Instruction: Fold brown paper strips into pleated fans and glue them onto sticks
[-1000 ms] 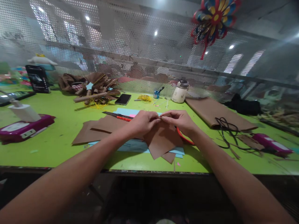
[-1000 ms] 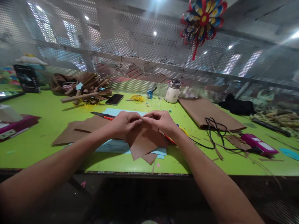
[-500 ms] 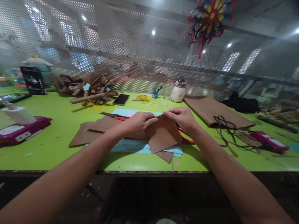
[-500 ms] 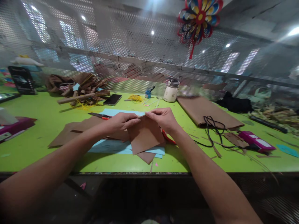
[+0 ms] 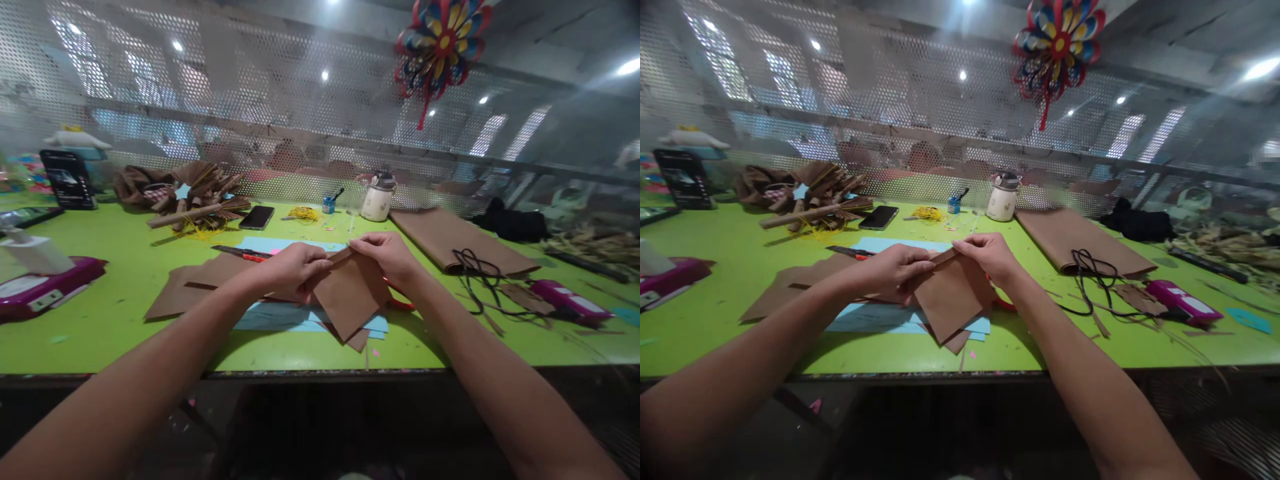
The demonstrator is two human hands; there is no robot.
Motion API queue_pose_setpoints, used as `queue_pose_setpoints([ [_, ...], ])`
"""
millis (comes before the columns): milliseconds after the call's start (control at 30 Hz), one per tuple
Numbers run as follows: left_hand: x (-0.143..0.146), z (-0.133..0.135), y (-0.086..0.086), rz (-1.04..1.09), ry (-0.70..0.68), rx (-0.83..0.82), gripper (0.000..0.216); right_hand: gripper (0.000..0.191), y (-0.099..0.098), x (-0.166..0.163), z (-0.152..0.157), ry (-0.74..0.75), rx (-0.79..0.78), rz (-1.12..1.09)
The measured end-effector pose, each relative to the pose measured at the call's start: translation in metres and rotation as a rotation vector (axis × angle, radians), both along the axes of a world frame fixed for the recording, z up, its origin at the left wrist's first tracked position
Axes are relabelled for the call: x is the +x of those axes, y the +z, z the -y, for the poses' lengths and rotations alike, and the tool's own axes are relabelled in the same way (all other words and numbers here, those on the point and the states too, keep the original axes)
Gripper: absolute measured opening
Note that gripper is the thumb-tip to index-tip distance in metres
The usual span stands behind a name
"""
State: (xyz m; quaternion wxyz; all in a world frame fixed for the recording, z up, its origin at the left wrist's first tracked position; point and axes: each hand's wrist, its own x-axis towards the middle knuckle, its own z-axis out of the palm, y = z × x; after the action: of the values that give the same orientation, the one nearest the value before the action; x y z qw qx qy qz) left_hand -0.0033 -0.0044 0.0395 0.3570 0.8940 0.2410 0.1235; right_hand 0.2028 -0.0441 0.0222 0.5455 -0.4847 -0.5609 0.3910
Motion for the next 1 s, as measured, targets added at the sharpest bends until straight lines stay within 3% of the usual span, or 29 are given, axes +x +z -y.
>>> queue_pose_setpoints([
  [133, -0.003, 0.001, 0.000, 0.030, -0.045, -0.151, 0.034, 0.029, 0.002, 0.002, 0.002, 0.084, -0.101, -0.061],
  [267, -0.003, 0.003, -0.001, 0.041, -0.089, -0.194, 0.037, 0.028, 0.005, 0.001, 0.005, 0.144, -0.105, -0.051],
  [567, 0.001, 0.000, -0.003, 0.034, -0.075, -0.291, 0.031, 0.028, 0.005, 0.001, 0.003, -0.014, -0.029, 0.091],
  [767, -0.001, -0.003, -0.004, 0.090, -0.159, -0.461, 0.028, 0.029, 0.008, 0.002, 0.003, 0.025, -0.047, 0.025],
  [1000, -0.005, -0.006, -0.001, 0.162, -0.154, -0.611, 0.024, 0.031, 0.011, 0.004, 0.004, 0.075, -0.082, -0.084],
])
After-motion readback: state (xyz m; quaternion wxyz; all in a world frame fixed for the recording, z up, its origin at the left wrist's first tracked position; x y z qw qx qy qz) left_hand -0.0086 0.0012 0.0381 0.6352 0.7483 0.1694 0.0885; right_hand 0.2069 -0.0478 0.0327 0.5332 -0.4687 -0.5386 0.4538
